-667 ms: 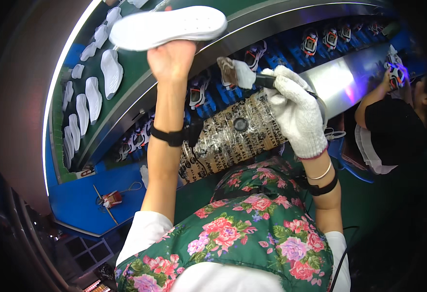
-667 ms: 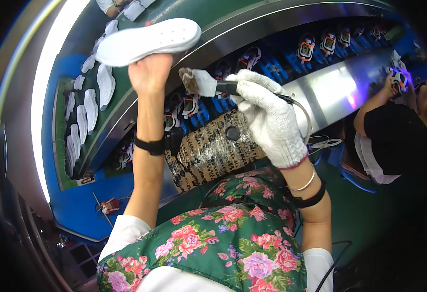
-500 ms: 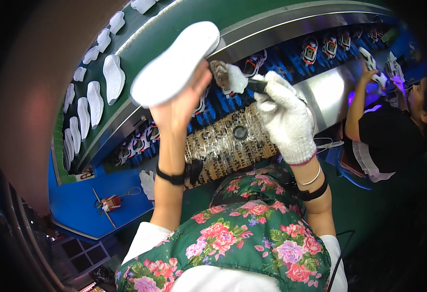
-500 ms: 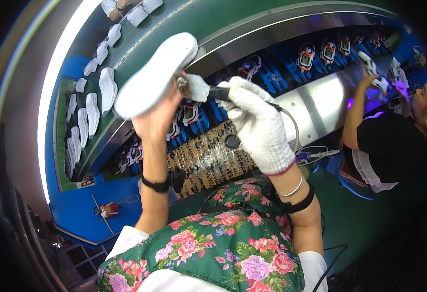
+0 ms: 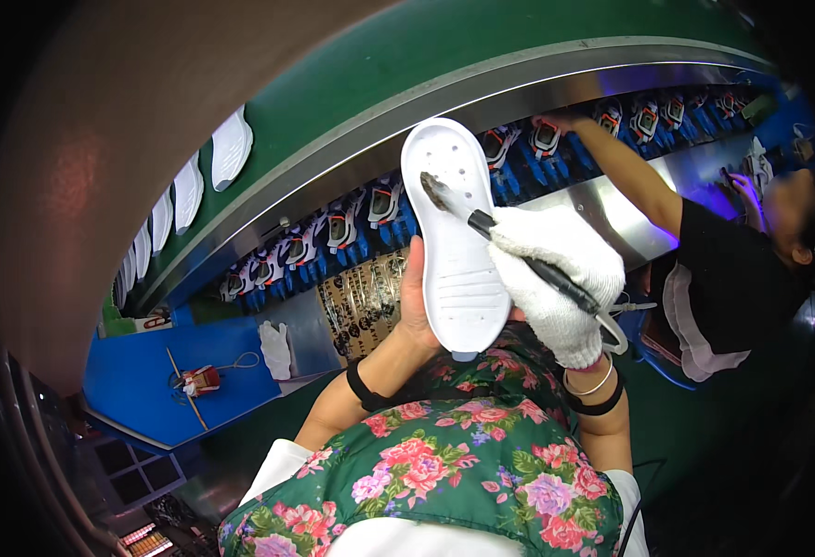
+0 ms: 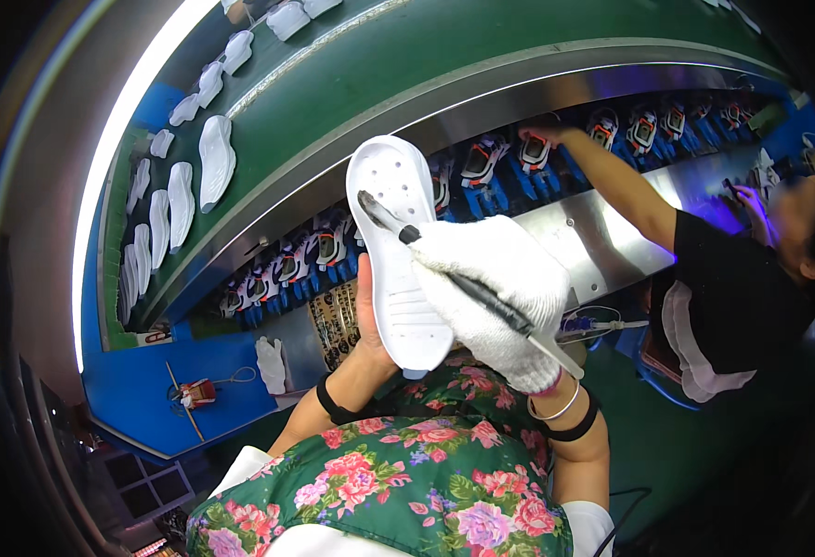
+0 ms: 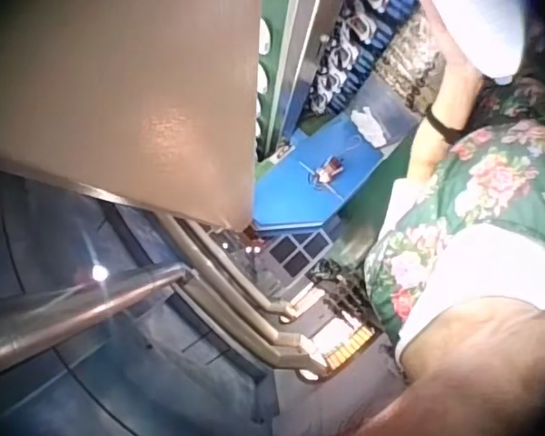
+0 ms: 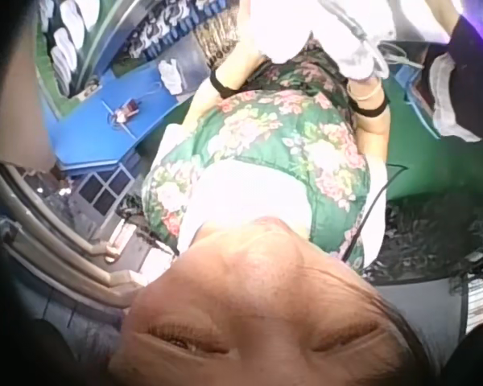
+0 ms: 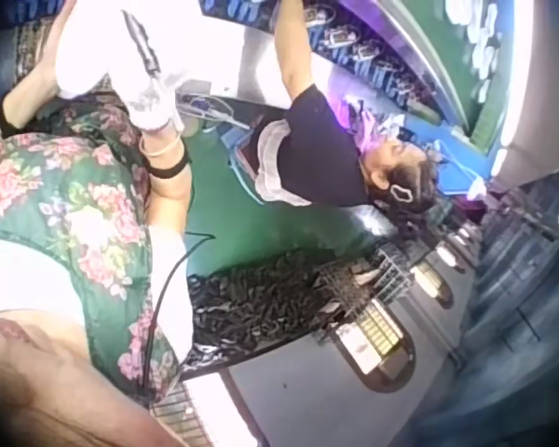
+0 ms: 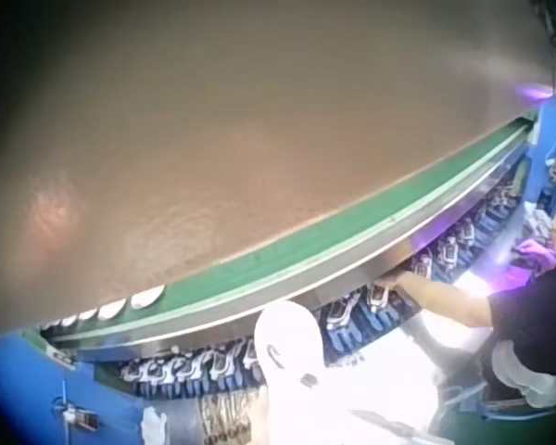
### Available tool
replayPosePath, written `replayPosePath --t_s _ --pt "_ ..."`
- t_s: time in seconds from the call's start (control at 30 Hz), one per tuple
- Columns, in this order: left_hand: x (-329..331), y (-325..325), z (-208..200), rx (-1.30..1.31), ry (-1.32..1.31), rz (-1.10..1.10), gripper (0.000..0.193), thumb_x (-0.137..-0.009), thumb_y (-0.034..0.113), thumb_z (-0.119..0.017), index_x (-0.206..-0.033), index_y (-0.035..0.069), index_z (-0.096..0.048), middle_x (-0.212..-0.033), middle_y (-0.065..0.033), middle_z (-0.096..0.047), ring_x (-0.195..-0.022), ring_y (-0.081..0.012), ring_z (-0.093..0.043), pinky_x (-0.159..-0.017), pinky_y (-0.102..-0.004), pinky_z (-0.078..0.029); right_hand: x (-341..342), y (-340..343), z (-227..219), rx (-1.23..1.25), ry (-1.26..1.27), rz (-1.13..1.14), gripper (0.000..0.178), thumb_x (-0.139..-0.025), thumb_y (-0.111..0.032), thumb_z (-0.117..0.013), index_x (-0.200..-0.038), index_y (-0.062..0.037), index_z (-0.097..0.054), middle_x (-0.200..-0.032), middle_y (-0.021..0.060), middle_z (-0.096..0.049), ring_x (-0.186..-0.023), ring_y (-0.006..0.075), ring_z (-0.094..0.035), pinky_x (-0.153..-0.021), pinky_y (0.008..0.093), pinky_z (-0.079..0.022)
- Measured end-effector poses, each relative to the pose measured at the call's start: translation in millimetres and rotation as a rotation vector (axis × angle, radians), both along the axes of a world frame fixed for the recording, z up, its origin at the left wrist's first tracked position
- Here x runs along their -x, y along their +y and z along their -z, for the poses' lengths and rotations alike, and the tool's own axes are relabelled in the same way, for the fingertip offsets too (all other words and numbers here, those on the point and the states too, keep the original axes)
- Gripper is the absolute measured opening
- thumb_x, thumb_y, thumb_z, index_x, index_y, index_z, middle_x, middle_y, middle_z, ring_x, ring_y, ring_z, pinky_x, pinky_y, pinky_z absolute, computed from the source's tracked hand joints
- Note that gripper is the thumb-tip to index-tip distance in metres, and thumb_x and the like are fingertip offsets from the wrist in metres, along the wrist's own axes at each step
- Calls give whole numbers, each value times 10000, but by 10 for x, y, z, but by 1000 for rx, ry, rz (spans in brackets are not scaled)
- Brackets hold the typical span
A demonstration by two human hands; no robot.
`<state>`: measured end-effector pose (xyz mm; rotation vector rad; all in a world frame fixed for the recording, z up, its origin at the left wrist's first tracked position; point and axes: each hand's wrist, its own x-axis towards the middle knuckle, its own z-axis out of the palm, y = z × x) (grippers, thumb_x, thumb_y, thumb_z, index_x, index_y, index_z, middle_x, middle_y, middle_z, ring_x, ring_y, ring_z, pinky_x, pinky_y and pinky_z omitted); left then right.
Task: Apply glue to the bottom of a white shoe sole using a brush on a manufacturing line.
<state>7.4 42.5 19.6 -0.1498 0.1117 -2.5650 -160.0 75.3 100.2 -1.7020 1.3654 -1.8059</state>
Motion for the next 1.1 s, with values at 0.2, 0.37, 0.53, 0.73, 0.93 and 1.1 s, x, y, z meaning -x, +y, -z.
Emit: replayPosePath --t_s 0.2,0.37,0.53,0.73,0.93,1.1 --pt "-43 132 220 111 -565 -97 822 -917 622 -576 -1526 111 -366 -1506 -153 -464 -1364 -342 -476 -1163 -559 -347 35 -44 -83 156 427 87 324 -689 -32 -775 -1013 -30 -755 -1001 147 -739 -854 273 -707 -752 366 -561" --pt "-44 84 232 169 -333 -36 806 -952 597 -520 -1530 71 -325 -1503 -166 -459 -1366 -321 -478 -1164 -508 -366 -165 146 7 122 481 -42 377 -698 -57 -762 -1075 -57 -756 -1086 139 -731 -905 275 -706 -800 387 -569" --pt "-113 46 353 130 -267 -106 847 -961 619 -484 -1551 51 -266 -1568 -156 -366 -1407 -334 -421 -1164 -513 -361 73 111 70 98 278 -63 304 -736 -33 -764 -1038 -45 -741 -1095 177 -721 -916 291 -708 -785 386 -554" --pt "131 -112 151 284 -435 -107 834 -960 640 -468 -1570 117 -247 -1575 -173 -342 -1387 -344 -438 -1132 -510 -406 -44 157 121 129 306 -117 297 -709 -1 -757 -1003 -44 -741 -1049 137 -732 -855 277 -694 -774 373 -555" --pt "222 -191 49 108 -267 -231 883 -941 744 -359 -1570 135 -249 -1555 -172 -372 -1352 -368 -471 -1108 -519 -428 128 65 163 124 211 -24 243 -740 4 -762 -978 -35 -737 -1037 137 -731 -891 285 -698 -783 377 -547" --pt "197 -278 168 236 -296 -201 932 -896 789 -396 -1564 155 -258 -1551 -104 -392 -1261 -429 -533 -1035 -573 -483 40 157 242 75 168 -205 216 -766 -23 -747 -981 -45 -742 -1043 137 -736 -888 277 -697 -786 366 -544"
